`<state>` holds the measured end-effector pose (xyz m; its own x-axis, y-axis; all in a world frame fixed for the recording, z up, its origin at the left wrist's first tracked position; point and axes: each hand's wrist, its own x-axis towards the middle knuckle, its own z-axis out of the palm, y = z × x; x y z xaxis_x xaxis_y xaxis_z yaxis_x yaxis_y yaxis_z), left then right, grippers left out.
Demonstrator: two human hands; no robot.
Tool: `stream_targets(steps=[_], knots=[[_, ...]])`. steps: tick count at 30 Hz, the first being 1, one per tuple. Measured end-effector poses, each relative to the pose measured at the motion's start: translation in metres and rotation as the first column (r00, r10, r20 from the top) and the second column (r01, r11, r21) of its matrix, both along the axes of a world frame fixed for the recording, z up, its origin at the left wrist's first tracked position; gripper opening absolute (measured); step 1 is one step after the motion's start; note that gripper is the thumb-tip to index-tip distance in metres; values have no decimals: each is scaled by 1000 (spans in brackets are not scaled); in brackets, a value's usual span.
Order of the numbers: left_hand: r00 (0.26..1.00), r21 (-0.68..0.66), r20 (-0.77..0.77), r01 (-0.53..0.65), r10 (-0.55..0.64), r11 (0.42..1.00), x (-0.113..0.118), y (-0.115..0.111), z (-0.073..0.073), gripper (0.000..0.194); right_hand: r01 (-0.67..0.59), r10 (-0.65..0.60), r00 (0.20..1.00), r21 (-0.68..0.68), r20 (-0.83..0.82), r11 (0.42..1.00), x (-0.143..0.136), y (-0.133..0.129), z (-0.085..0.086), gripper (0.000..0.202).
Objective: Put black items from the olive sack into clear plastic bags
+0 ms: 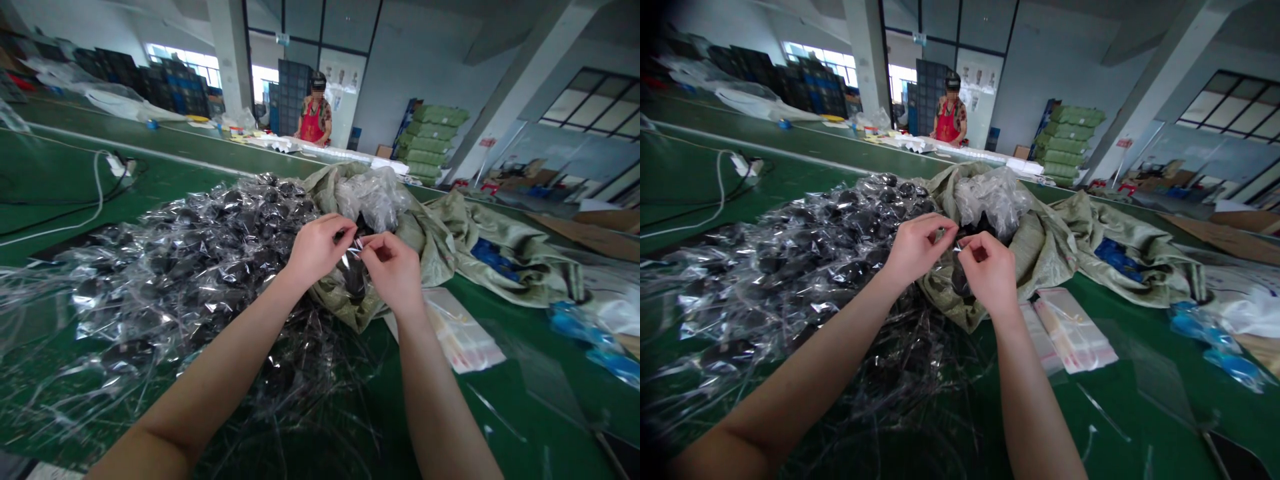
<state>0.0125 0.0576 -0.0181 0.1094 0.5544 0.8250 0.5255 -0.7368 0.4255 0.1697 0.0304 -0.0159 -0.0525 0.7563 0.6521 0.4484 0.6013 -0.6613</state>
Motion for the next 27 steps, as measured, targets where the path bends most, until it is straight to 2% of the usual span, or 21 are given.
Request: stream_targets(steps=[2, 4, 6, 9, 11, 12, 14, 16, 18, 20, 23, 25, 27], knots=[[984, -47, 181, 1, 7, 999, -5, 6, 2, 11, 15, -15, 999, -4, -47, 1000, 0, 1, 0, 12], [893, -121, 450, 77, -14, 990, -14, 14, 5, 11, 34, -32, 987, 10, -155, 999, 1, 1, 0, 11], [712, -147, 699, 233, -65, 961, -26, 20, 11, 12, 59, -45, 958, 41, -283, 997, 1, 2, 0, 11], [415, -96, 902, 460, -118, 883, -41, 26, 19, 12, 117, -82, 920, 69, -382, 991, 1, 1, 2, 12], [289, -93, 953, 577, -96, 811, -46, 25, 22, 16, 148, -111, 913, 64, -392, 987, 2, 0, 3, 14], [267, -118, 961, 632, -72, 766, -46, 23, 23, 19, 157, -122, 911, 57, -394, 986, 3, -1, 5, 15], [316, -213, 948, 731, -45, 648, -41, 16, 22, 22, 171, -139, 905, 44, -403, 984, 4, -1, 7, 17], [442, -328, 893, 772, -88, 545, -32, 8, 20, 16, 196, -163, 892, 35, -422, 980, 7, -1, 8, 19], [571, -418, 796, 759, -202, 499, -21, 0, 17, 12, 227, -190, 876, 30, -444, 973, 10, -1, 9, 20], [686, -481, 649, 704, -328, 522, -11, -3, 12, 20, 259, -215, 860, 32, -463, 965, 13, 0, 10, 22], [814, -490, 389, 580, -432, 651, 0, -3, 5, 21, 294, -244, 848, 36, -471, 955, 15, 0, 10, 24], [853, -453, 276, 521, -442, 723, 6, -1, 0, 17, 308, -257, 847, 35, -464, 951, 14, 0, 10, 26], [865, -425, 233, 502, -445, 753, 10, 1, -2, 16, 318, -268, 849, 36, -455, 947, 13, 1, 9, 27]])
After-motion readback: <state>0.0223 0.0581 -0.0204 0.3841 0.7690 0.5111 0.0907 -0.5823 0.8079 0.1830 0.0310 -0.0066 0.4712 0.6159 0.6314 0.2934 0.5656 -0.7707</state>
